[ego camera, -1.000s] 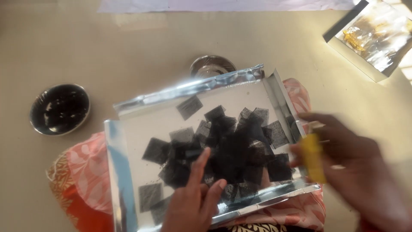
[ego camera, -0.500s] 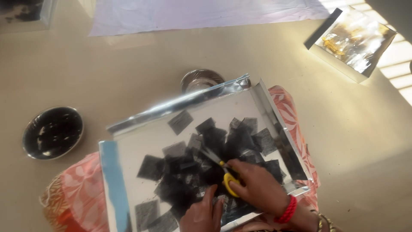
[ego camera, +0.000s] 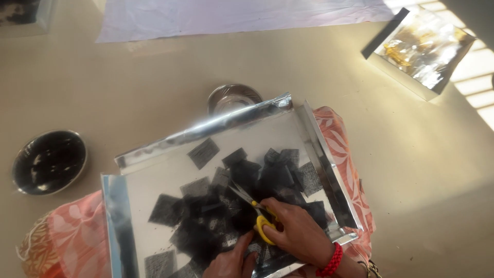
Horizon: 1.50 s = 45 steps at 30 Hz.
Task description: Cutting black mesh fabric into small squares using scissors.
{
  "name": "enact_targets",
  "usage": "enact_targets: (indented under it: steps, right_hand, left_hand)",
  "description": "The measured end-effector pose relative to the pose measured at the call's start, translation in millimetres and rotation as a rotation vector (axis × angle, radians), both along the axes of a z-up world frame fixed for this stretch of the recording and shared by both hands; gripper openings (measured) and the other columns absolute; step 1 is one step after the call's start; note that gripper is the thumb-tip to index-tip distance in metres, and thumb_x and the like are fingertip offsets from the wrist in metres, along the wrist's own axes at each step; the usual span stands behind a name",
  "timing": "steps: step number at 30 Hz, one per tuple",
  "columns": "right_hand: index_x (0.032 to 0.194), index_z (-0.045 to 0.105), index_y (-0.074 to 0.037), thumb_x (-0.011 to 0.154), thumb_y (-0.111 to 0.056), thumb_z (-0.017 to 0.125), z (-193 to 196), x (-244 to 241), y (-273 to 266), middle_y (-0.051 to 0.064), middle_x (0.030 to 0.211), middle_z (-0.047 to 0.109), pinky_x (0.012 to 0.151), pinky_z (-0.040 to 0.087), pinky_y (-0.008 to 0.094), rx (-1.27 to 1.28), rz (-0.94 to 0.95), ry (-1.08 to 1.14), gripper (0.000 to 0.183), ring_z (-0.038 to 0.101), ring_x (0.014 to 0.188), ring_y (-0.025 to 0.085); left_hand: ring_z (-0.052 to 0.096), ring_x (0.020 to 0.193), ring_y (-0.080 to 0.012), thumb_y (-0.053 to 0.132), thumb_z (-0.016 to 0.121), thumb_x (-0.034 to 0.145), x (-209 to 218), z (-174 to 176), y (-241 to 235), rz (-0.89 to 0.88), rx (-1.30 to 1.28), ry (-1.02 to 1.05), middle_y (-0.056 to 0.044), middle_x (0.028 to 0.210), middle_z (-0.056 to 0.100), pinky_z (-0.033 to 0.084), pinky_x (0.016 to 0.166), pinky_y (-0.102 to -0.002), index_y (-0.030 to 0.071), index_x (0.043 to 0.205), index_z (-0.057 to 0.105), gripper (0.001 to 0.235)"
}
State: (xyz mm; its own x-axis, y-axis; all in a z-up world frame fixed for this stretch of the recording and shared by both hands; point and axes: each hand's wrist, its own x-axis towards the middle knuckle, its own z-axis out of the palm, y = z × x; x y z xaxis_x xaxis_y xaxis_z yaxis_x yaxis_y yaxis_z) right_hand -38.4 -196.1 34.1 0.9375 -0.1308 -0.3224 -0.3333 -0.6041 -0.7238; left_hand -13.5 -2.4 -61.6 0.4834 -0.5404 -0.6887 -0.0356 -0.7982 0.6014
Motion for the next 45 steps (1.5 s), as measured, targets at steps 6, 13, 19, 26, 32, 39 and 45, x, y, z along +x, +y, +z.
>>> enact_targets:
  steps: [6, 13, 19, 26, 32, 39, 45]
  right_hand:
    - [0.116, 0.063, -0.009, 0.085, -0.027, 0.071, -8, -4, -9, 0.016, 0.090, 0.074, 0.065, 0.056, 0.042, 0.044, 0.010, -0.047, 0.037, 0.073, 0.077, 0.034]
    - [0.122, 0.061, -0.008, 0.083, -0.027, 0.072, -29, -7, -30, 0.016, 0.098, 0.073, 0.067, 0.059, 0.041, 0.125, 0.044, -0.043, 0.045, 0.075, 0.080, 0.033]
    - [0.137, 0.054, -0.006, 0.086, -0.024, 0.075, -37, -16, -41, 0.018, 0.073, 0.069, 0.059, 0.055, 0.038, 0.241, -0.004, -0.002, 0.058, 0.070, 0.063, 0.025]
    - [0.136, 0.057, -0.009, 0.089, -0.022, 0.075, -17, -8, -43, 0.007, 0.074, 0.064, 0.038, 0.043, 0.024, 0.776, -0.349, 0.270, 0.053, 0.062, 0.048, 0.013]
    - [0.139, 0.054, -0.011, 0.088, -0.023, 0.076, 3, -13, -23, 0.004, 0.079, 0.067, 0.039, 0.043, 0.023, 0.676, -0.187, 0.315, 0.057, 0.062, 0.052, 0.010]
    - [0.137, 0.056, -0.003, 0.097, -0.036, 0.059, 29, -8, -30, 0.008, 0.074, 0.064, 0.036, 0.040, 0.022, 1.052, -0.462, 0.182, 0.052, 0.059, 0.048, 0.011]
    - [0.116, 0.060, -0.001, 0.102, -0.036, 0.054, 77, -11, -74, 0.007, 0.071, 0.059, 0.037, 0.037, 0.025, 0.754, -0.451, -0.156, 0.038, 0.052, 0.050, 0.013]
  left_hand:
    - [0.079, 0.086, -0.0310, 0.030, 0.068, 0.095, -1, -34, 5, 0.030, -0.136, -0.037, -0.017, 0.097, 0.078, 0.064, 0.086, -0.044, 0.036, 0.152, 0.040, 0.063]
    - [0.063, 0.127, -0.0427, 0.025, 0.083, 0.080, -17, -135, 10, -0.134, -0.403, -0.743, -0.022, 0.138, 0.065, 0.050, 0.100, -0.054, 0.029, 0.148, 0.047, 0.078]
    - [0.059, 0.134, -0.0336, 0.027, 0.082, 0.087, -22, -132, 0, -0.105, -0.202, -0.474, -0.011, 0.152, 0.054, 0.047, 0.106, -0.045, 0.034, 0.152, 0.037, 0.080]
    - [0.078, 0.097, -0.0249, 0.040, 0.072, 0.091, -12, -78, -5, 0.055, 0.034, -0.039, -0.004, 0.119, 0.075, 0.063, 0.086, -0.038, 0.042, 0.142, 0.042, 0.059]
    - [0.076, 0.088, -0.0338, 0.040, 0.070, 0.091, -8, 2, -3, 0.085, 0.065, -0.093, -0.012, 0.087, 0.076, 0.060, 0.080, -0.050, 0.036, 0.128, 0.050, 0.042]
    - [0.076, 0.073, -0.0349, 0.031, 0.067, 0.092, -9, 47, 6, 0.111, -0.036, -0.080, -0.017, 0.070, 0.072, 0.059, 0.073, -0.049, 0.030, 0.121, 0.055, 0.031]
    - [0.073, 0.075, -0.0362, 0.032, 0.067, 0.094, -12, 64, -2, 0.146, -0.029, -0.125, -0.014, 0.073, 0.072, 0.055, 0.071, -0.052, 0.028, 0.124, 0.056, 0.032]
